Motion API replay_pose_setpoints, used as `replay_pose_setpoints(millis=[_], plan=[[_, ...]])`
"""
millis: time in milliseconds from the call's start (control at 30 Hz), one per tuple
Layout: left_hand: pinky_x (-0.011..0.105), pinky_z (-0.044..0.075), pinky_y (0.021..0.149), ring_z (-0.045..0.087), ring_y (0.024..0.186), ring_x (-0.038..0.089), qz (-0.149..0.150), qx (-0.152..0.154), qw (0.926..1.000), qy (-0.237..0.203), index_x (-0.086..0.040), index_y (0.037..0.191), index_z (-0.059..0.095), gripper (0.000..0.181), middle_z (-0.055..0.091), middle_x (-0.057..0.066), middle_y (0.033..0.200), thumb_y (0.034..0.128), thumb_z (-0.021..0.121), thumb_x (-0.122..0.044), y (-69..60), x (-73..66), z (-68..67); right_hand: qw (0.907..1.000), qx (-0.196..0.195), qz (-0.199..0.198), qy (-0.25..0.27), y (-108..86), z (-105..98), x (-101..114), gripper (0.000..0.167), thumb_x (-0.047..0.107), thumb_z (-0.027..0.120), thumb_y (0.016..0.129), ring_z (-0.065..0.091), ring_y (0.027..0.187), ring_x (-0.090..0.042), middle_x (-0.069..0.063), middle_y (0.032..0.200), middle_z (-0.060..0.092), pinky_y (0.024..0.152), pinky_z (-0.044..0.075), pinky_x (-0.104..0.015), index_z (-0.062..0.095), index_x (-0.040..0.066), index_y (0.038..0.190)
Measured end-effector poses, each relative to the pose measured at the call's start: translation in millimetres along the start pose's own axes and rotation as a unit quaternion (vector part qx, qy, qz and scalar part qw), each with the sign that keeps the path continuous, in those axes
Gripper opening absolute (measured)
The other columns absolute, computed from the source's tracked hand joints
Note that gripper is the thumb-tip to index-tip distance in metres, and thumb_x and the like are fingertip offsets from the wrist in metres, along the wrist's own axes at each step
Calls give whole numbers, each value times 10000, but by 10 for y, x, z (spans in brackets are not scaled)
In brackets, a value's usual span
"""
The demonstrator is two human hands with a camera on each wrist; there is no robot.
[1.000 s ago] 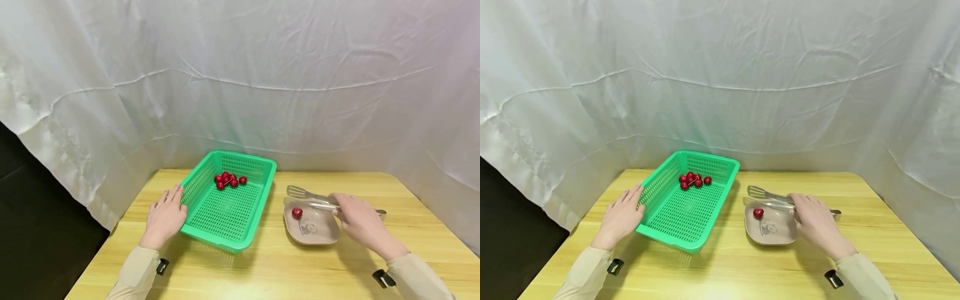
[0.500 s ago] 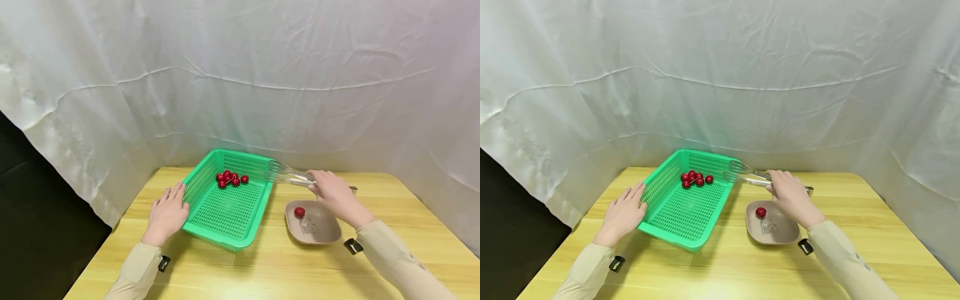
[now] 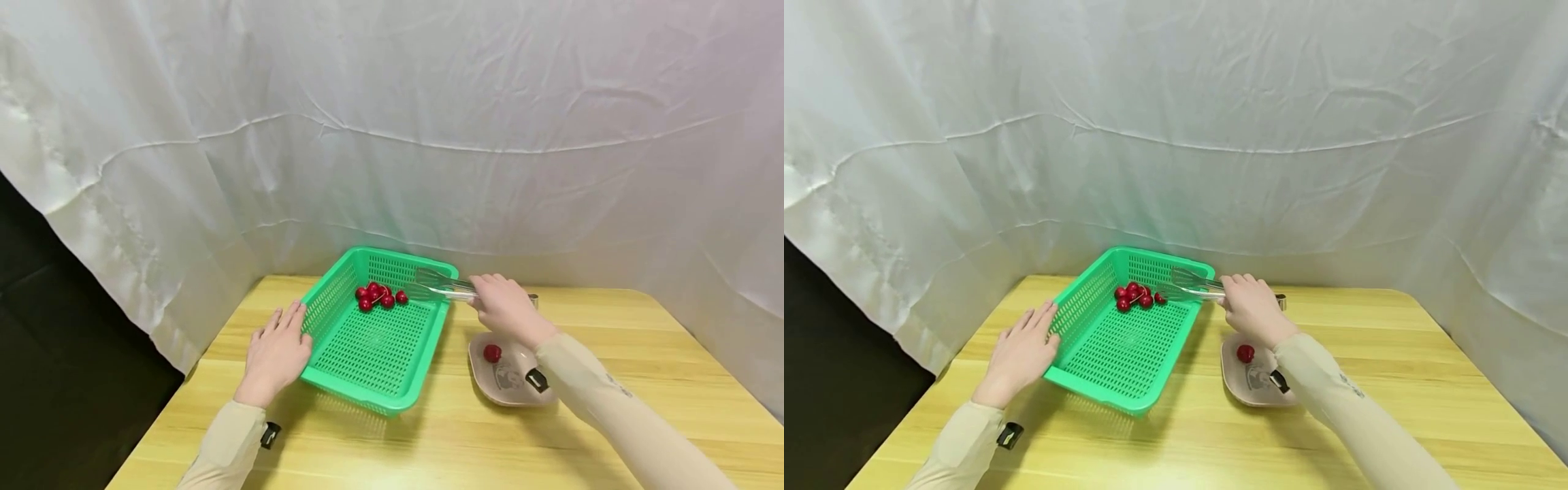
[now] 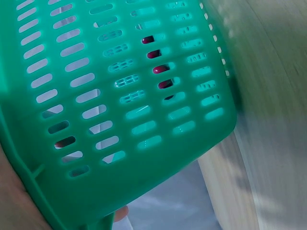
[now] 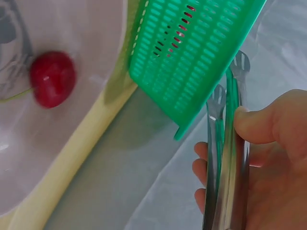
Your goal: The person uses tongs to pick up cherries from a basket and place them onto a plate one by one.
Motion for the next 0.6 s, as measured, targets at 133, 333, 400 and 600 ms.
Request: replay_pose_setpoints(millis=[133,333,400,600], plan=[[682,216,1068,190,1441,441,-11,47,10000,-7,-37,1539,304,561,242,142,1602,1014,364,-226,-1,-3,-9,9997,171,-99,-116,119,16,60,413,165,601,966,562,1093,-388,-210,1180,629,923,454,-564,551,-65,1305],[681,209,1071,182,1444,439,-16,77,10000,-34,-40,1541,300,561,232,135,1607,1016,363,-228,5,-3,3,9987,338,-212,-319,298,81,116,411,203,632,961,574,1052,-379,-195,1123,637,851,505,-539,575,-68,1266],[678,208,1073,180,1445,438,-31,88,10000,-35,-42,1542,299,562,225,130,1610,1016,363,-228,3,0,10,9984,362,-210,-377,348,96,136,388,216,649,952,584,1017,-366,-175,1074,644,803,524,-528,597,-52,1227],[671,211,1077,178,1447,435,-44,79,10000,-18,-43,1543,298,562,219,123,1612,1016,358,-230,3,3,5,9966,510,-273,-587,483,106,210,239,221,677,936,587,917,-330,-116,935,634,709,539,-501,631,9,1037]])
Point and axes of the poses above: each hand's wrist, its own y-axis towards the middle knuckle, its own z-axis out of the palm, x = y × z, the point moved 5 cm from there along y, towards the middle knuckle
